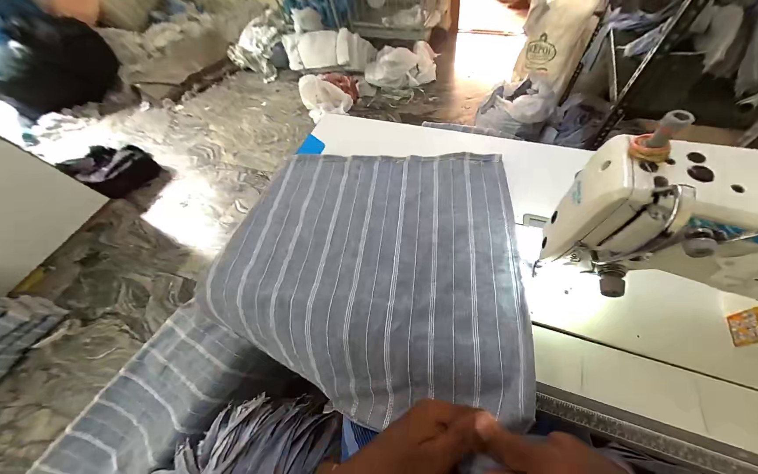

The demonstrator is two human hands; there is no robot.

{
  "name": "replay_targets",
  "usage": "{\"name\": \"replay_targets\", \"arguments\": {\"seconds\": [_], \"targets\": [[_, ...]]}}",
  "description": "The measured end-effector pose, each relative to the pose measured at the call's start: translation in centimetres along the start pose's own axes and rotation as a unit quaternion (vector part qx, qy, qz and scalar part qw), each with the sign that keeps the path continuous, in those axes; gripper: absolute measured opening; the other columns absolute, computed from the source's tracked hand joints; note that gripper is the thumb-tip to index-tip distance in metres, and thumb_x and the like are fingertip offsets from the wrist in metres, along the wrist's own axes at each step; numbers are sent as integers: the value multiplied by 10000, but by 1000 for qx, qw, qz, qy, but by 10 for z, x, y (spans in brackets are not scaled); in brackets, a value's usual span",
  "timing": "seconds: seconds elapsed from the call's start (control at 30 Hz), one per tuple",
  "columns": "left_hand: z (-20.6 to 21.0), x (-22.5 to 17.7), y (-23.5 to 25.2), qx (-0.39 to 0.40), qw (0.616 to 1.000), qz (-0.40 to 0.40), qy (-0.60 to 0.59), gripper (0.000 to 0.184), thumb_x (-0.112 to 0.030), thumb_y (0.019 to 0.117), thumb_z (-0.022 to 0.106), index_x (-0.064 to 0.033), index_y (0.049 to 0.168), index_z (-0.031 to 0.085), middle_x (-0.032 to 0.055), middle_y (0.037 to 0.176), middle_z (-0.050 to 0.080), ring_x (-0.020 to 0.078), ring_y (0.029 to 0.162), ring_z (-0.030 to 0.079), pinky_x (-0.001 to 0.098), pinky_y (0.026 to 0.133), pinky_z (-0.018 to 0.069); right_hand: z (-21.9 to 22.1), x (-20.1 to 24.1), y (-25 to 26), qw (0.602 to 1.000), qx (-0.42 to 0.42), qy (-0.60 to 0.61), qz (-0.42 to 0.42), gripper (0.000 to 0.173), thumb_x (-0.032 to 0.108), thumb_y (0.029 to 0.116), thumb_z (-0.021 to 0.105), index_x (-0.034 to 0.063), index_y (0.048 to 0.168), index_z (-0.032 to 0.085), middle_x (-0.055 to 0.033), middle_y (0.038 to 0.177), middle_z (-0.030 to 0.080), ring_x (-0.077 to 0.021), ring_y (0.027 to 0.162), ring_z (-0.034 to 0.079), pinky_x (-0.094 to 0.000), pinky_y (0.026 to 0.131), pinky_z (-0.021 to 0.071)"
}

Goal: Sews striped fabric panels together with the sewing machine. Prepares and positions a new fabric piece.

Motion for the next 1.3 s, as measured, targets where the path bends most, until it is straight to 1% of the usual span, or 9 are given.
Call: {"name": "replay_targets", "arguments": {"seconds": [0.07,0.2,0.33,0.57,0.67,0.8,0.9,1.1,1.3], "targets": [[-11,2,8,86,993,10,-85,434,-390,1082,496,-37,958,715,-20,701,644,4,581,575,191,545,505,-27,-14,-12,997,-51,15,48,405,396,1093,473,36,1084,657,-99,632,616,-240,519,615,-461,487,514],[-130,12,41,72,995,-29,62,236,-235,1030,578,-72,955,731,-73,777,671,-55,633,534,133,586,448,-40,-56,-14,979,-127,81,139,365,334,1114,434,52,1120,665,-21,720,644,-137,555,637,-350,507,584],[-225,6,130,11,960,-51,275,242,-232,1006,654,2,1019,714,73,858,671,129,783,601,354,766,514,-28,-87,19,941,-274,55,193,373,317,1103,388,107,1125,696,40,701,660,-104,569,668,-325,527,612],[-272,44,267,-129,920,-50,366,378,-319,933,753,15,1104,710,201,1038,694,350,996,660,601,930,505,-12,-112,43,906,-251,90,328,438,405,1112,369,140,997,698,52,694,702,-105,587,702,-320,547,622],[-263,51,261,-267,881,-21,389,481,-357,915,769,-52,1263,637,182,1160,666,375,1089,645,639,927,495,-13,-111,44,898,-262,78,345,424,388,1115,366,150,970,686,61,702,720,-98,583,705,-308,538,613],[-222,43,243,-286,807,16,516,341,-366,1019,605,-81,1169,718,152,1222,679,382,1191,615,662,939,452,-13,-110,45,922,-190,82,328,430,397,1110,389,139,924,678,42,748,747,-107,650,740,-325,615,646],[-176,57,218,-231,800,-24,553,702,-630,1033,409,-144,1531,498,82,1576,485,358,1487,396,801,1142,159,-14,-113,23,951,-80,36,295,547,543,1074,390,133,900,707,5,810,734,-145,757,733,-421,726,614],[-48,54,164,-142,808,25,571,884,-769,967,350,-159,1606,369,31,1669,346,310,1548,292,748,1192,103,-44,-148,-42,879,-347,89,313,397,391,1097,462,89,980,690,-13,689,706,-166,521,674,-369,477,596],[-23,43,213,-103,815,44,569,903,-792,948,356,-113,1529,491,57,1643,394,330,1557,262,729,1199,91,-47,-147,-43,863,-398,115,288,378,418,1093,468,118,1003,680,-7,714,728,-159,476,661,-332,384,553]]}}
Point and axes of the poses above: each hand's wrist, its own y-axis towards the middle knuckle, its own z-axis out of the palm, x = y × z, the point moved 7 cm from there along y, towards the middle knuckle
